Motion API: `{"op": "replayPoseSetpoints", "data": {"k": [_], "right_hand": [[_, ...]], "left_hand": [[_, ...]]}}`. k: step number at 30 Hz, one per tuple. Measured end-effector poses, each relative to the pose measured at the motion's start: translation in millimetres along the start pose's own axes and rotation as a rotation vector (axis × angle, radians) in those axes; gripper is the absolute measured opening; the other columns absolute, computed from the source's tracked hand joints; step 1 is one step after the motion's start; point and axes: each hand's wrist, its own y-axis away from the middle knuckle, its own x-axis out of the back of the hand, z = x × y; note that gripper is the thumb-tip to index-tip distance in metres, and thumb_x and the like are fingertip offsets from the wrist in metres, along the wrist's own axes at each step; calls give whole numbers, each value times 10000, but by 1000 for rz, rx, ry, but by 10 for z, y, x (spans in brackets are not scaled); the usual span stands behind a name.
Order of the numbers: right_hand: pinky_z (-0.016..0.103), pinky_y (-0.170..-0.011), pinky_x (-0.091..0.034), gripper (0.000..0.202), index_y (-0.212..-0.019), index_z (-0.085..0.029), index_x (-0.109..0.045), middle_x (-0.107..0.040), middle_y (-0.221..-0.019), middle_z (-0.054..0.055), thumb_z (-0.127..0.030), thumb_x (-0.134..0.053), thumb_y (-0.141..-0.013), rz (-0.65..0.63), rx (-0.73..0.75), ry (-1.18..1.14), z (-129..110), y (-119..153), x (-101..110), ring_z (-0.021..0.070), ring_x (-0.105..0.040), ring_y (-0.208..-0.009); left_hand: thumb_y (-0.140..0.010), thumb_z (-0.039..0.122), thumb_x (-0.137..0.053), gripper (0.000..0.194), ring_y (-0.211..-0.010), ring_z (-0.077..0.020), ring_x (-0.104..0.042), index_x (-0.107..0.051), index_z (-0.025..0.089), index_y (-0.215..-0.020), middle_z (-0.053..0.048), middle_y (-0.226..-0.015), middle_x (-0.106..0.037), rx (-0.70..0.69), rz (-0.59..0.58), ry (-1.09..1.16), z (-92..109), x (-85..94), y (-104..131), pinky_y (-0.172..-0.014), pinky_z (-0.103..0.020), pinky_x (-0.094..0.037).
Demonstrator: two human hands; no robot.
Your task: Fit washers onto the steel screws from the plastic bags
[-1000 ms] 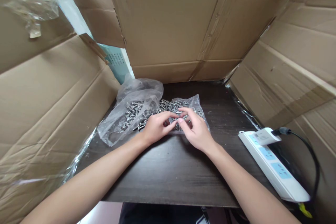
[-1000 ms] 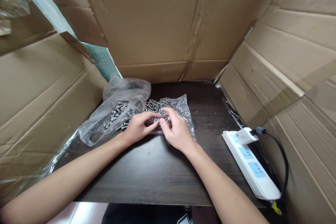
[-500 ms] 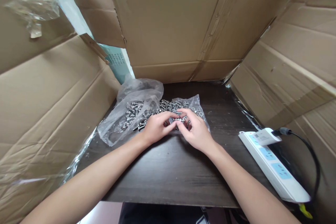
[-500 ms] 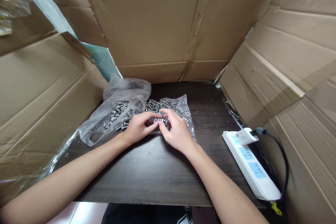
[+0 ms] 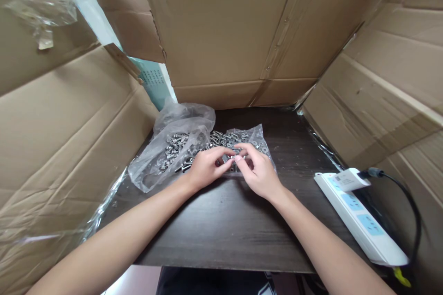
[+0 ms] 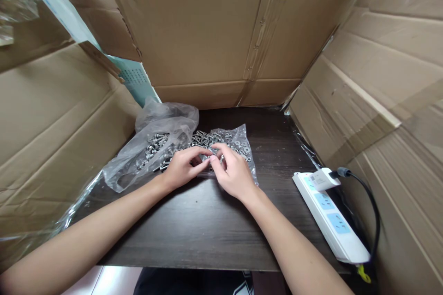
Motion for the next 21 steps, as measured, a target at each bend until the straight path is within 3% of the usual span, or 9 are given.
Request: {"op": "replayPoseSetpoints", "data": {"k": [4,13,18,21], "right_hand": [[309,-631,-533,391,-1286,-240,-576,-710,-1081,58,-270,-628,-899,35,45,-2,15,12,-17,160,-645,-690],[309,-626,-518,389,-1278,-241,-587,-706,-1059,49,-234,-594,-888,12,11,0,39,13,-36,149,-621,-651],[315,-621,-499,265,-1210,-229,-620,-708,-851,17,-303,-493,-990,-4,-12,0,16,2,-7,160,-608,-604],[317,-634,-524,319,-1248,-231,-604,-713,-1032,59,-291,-584,-935,44,35,0,11,7,-11,168,-635,-676]], "left_hand": [[-959,207,-656,133,-701,-115,-692,-709,171,-1076,-42,-997,-779,-3,-2,6,-6,-2,6,-652,-208,-554],[-965,206,-649,119,-693,-108,-695,-703,170,-1065,-42,-1011,-780,-24,-6,1,7,-6,1,-650,-202,-550],[-977,235,-642,124,-642,-101,-668,-709,174,-1062,-33,-956,-774,5,-6,-4,5,-3,3,-626,-204,-541],[-963,221,-652,127,-649,-104,-668,-708,171,-1066,-36,-968,-775,19,-6,2,-2,-1,4,-627,-206,-543]]}}
